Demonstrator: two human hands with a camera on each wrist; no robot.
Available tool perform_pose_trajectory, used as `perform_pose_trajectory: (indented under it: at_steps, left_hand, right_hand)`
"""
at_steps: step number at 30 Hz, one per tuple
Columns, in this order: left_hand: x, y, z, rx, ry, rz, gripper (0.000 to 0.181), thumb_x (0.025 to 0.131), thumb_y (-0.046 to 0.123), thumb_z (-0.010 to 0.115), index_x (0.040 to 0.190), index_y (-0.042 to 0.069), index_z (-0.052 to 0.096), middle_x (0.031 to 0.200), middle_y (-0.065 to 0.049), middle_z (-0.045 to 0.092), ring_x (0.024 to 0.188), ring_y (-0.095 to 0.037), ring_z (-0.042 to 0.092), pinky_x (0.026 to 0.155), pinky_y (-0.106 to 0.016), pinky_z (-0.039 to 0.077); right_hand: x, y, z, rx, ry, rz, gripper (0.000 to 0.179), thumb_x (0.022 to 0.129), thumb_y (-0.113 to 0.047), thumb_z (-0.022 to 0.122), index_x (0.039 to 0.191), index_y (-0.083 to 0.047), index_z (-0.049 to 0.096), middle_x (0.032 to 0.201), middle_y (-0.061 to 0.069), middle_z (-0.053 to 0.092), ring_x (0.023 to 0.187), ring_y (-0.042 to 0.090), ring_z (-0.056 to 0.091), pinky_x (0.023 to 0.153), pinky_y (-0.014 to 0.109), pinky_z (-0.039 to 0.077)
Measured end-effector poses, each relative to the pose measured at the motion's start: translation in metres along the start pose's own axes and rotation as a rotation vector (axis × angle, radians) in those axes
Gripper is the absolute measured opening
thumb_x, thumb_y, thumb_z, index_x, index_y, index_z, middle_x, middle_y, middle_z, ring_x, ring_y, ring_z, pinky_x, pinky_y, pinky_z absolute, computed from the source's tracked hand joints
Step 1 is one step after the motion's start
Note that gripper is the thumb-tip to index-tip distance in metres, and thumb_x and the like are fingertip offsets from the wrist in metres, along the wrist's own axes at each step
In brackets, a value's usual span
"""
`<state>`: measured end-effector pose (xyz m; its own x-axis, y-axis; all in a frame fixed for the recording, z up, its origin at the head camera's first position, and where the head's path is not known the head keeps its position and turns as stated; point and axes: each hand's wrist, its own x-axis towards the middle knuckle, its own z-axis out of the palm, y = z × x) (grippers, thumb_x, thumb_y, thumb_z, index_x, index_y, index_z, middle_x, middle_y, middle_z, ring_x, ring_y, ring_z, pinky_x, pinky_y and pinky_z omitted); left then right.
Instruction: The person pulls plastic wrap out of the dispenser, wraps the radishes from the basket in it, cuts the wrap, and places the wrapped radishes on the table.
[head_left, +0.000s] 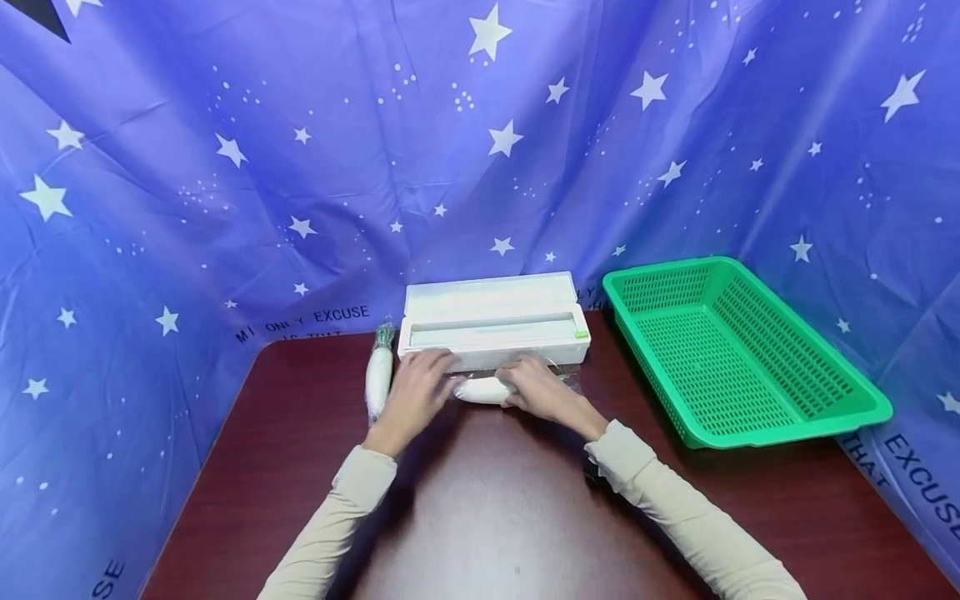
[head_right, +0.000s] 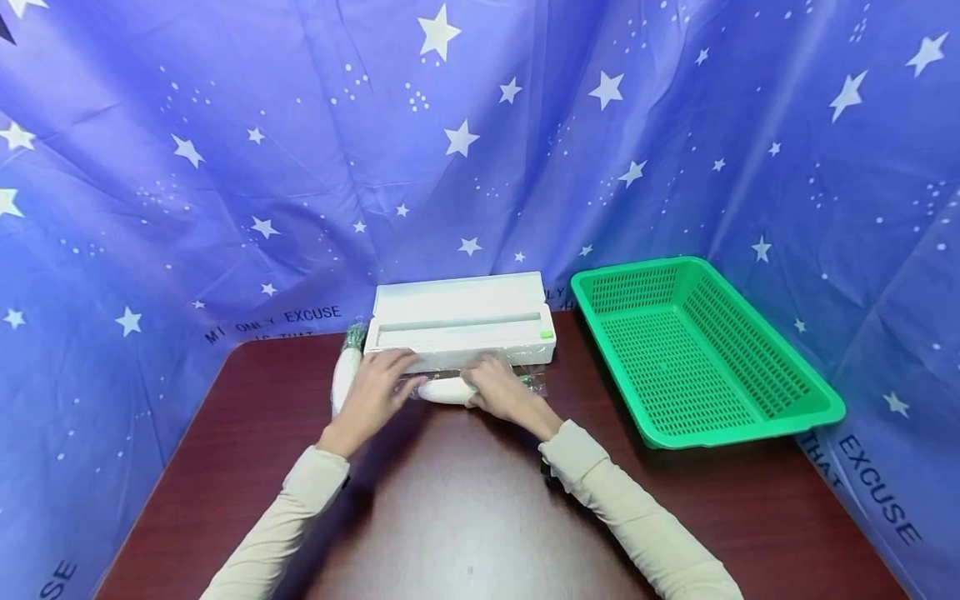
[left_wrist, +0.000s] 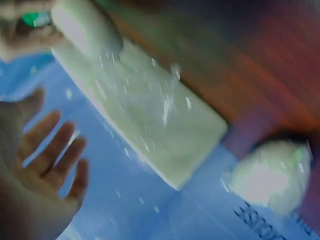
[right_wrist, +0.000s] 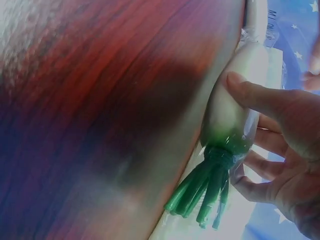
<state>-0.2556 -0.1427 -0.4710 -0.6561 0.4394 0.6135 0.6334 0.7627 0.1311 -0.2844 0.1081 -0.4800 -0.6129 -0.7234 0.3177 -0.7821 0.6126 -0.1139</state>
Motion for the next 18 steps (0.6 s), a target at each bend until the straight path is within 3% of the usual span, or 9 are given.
perform_pose_trajectory:
  at_steps: [3,6,11,18]
  left_hand:
    - [-0.006,0.012,0.01,0.004,-0.137,0.052,0.046,0.085,0.03,0.087,0.121,0.005,0.073,0.121,-0.011,0.073,0.114,-0.029,0.068,0.097,-0.047,0.049]
    - [-0.013,0.02,0.02,0.029,-0.227,0.086,0.055,0.079,0.035,0.09,0.122,0.007,0.071,0.121,-0.009,0.072,0.114,-0.027,0.066,0.096,-0.044,0.05]
    - [-0.02,0.027,0.029,0.044,-0.263,0.106,0.055,0.076,0.028,0.092,0.122,0.009,0.069,0.119,-0.007,0.071,0.112,-0.027,0.066,0.096,-0.043,0.05]
    - [-0.018,0.033,0.028,0.032,-0.338,0.084,0.045,0.081,0.025,0.089,0.118,0.008,0.071,0.116,-0.007,0.073,0.106,-0.026,0.069,0.096,-0.044,0.054]
  right_hand:
    - [-0.002,-0.001,-0.001,0.118,-0.047,0.025,0.025,0.082,-0.022,0.089,0.09,-0.009,0.071,0.08,0.0,0.067,0.073,0.017,0.057,0.069,0.035,0.047]
    - [-0.005,-0.002,0.001,0.256,-0.133,0.061,0.021,0.087,-0.024,0.085,0.098,-0.009,0.075,0.079,-0.005,0.066,0.068,0.008,0.052,0.063,0.027,0.044]
    - [-0.011,-0.002,0.001,0.364,-0.22,0.092,0.024,0.091,-0.027,0.082,0.108,-0.01,0.079,0.083,-0.008,0.067,0.071,0.003,0.051,0.067,0.023,0.044]
    - [-0.015,-0.004,-0.003,0.431,-0.29,0.077,0.027,0.095,-0.029,0.078,0.114,-0.009,0.078,0.089,-0.005,0.071,0.076,0.003,0.055,0.072,0.023,0.049]
